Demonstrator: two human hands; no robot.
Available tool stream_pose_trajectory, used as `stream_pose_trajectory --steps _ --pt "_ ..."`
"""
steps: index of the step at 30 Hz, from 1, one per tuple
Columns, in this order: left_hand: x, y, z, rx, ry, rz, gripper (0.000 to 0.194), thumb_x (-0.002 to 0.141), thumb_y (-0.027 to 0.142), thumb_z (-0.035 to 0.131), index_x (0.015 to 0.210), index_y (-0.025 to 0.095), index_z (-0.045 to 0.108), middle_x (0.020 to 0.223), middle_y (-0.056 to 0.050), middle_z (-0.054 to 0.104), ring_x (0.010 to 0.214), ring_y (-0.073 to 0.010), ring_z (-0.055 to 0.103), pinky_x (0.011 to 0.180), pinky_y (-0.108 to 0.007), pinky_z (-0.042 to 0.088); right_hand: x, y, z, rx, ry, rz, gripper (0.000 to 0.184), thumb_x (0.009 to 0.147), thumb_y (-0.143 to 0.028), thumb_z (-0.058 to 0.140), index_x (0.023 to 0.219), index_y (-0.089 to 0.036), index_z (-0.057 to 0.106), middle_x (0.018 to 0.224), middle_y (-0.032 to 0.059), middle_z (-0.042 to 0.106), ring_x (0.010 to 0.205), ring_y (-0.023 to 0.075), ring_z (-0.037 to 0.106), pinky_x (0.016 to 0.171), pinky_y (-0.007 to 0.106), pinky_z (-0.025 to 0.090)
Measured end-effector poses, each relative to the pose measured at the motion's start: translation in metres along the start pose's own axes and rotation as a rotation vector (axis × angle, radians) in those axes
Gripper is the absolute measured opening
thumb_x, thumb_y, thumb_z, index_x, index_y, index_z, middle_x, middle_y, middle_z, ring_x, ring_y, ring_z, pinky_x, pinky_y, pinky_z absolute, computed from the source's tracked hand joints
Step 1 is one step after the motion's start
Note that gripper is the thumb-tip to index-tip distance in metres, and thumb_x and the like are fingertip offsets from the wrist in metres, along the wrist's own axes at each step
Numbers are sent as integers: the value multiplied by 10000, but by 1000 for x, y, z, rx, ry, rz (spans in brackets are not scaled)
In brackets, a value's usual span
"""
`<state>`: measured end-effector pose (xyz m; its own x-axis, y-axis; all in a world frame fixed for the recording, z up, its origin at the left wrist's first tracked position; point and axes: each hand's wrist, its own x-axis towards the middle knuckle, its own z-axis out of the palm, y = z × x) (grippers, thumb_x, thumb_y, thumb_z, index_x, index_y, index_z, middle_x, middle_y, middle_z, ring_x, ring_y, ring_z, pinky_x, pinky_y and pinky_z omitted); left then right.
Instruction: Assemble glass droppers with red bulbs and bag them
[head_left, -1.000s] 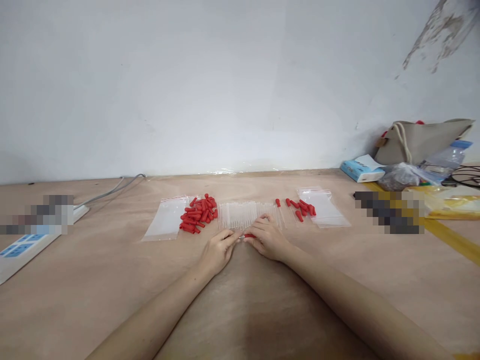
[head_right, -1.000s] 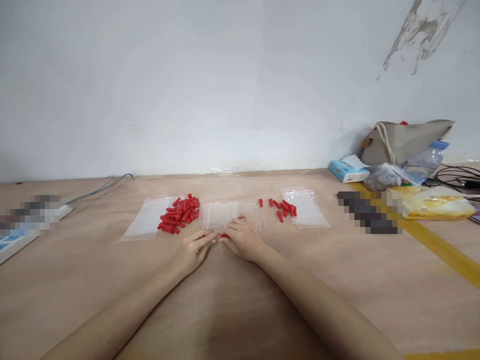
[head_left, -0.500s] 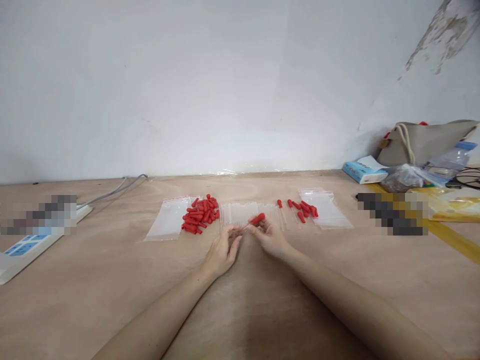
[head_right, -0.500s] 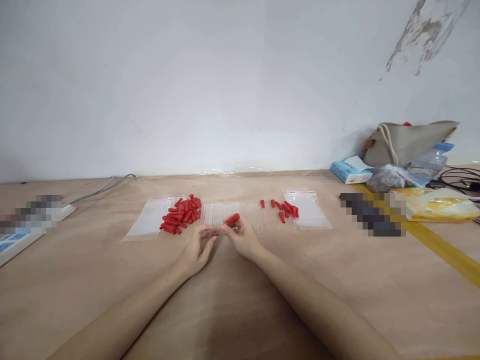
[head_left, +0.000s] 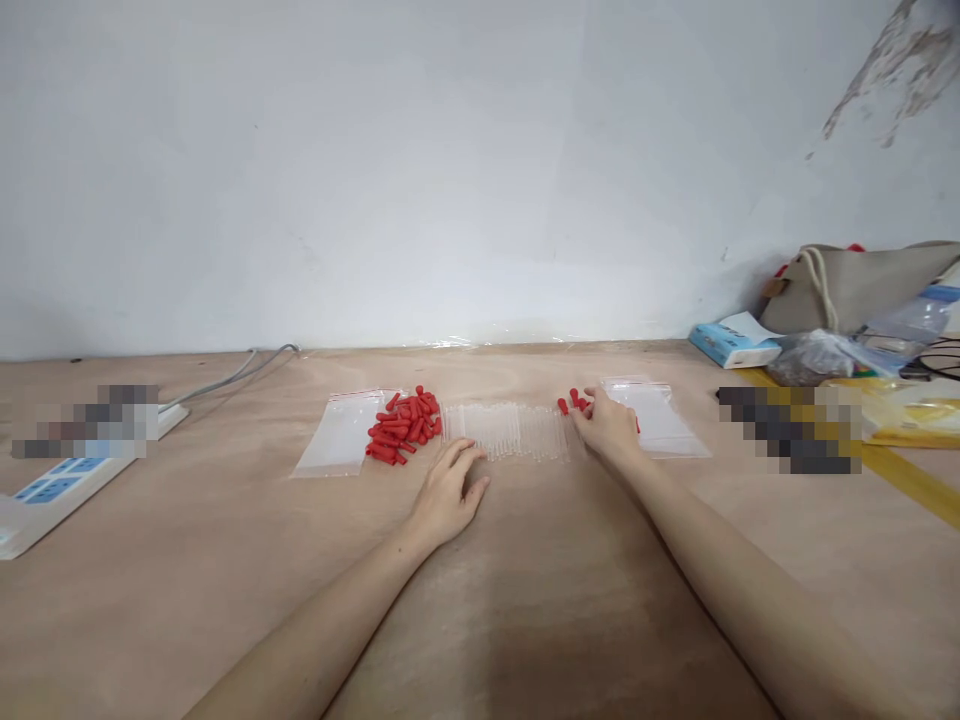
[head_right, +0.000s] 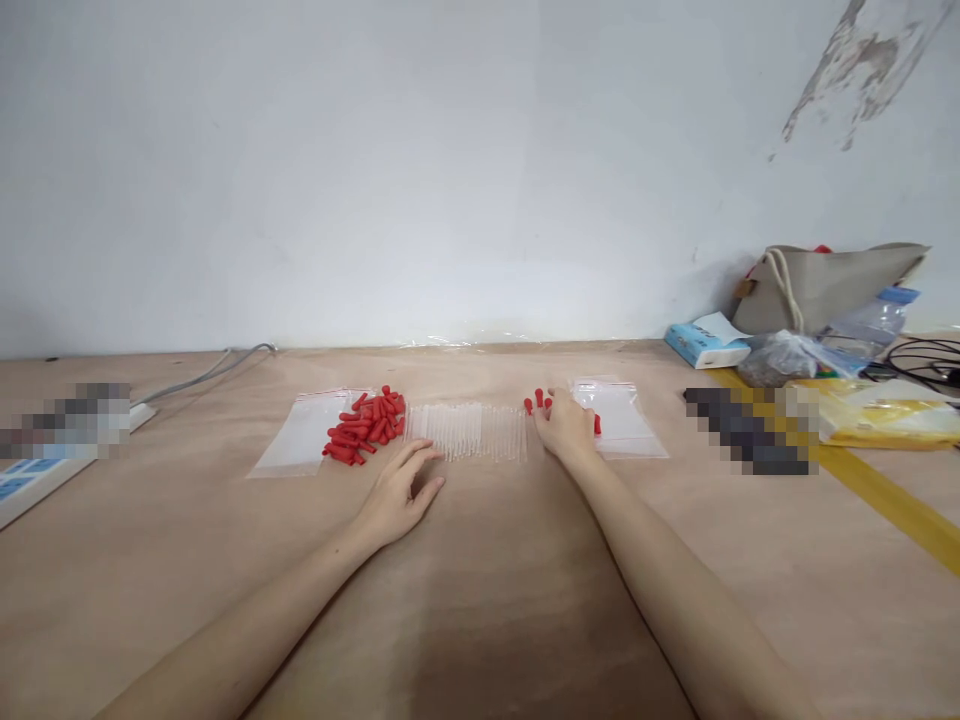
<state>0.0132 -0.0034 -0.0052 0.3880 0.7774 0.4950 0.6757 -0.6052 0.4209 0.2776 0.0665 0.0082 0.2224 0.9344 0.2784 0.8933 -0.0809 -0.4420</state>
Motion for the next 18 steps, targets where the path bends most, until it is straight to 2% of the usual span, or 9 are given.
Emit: stream_pose_trajectory --steps 6,10,14,18 --pt "0 -1 1 23 -23 -12 254 800 216 496 1053 193 510 1182 -101 469 1142 -239 422 932 -425 377 2 5 6 -43 12 65 318 748 -369 476 998 -177 516 802 48 651 817 229 583 731 339 300" --pt "0 -1 0 27 -37 -21 245 806 220 489 1048 192 515 1190 -98 465 1155 -240 408 942 -427 368 -1 2 2 -66 53 6 234 750 -388 458 842 -210 580 780 31 644 770 210 577 716 340 298" --pt "0 -1 0 30 -45 -23 237 807 224 489 1038 183 521 1184 -103 465 1151 -239 407 944 -422 366 -7 -9 -3 -100 -85 -35 267 716 -431 477 668 -213 625 737 44 644 761 225 566 709 362 300" --pt "0 -2 0 38 -53 -26 226 816 235 477 1029 180 525 1192 -107 457 1158 -239 400 943 -418 368 -12 -19 -7 -118 -197 6 281 715 -378 457 570 -197 617 686 65 629 752 241 558 674 368 311"
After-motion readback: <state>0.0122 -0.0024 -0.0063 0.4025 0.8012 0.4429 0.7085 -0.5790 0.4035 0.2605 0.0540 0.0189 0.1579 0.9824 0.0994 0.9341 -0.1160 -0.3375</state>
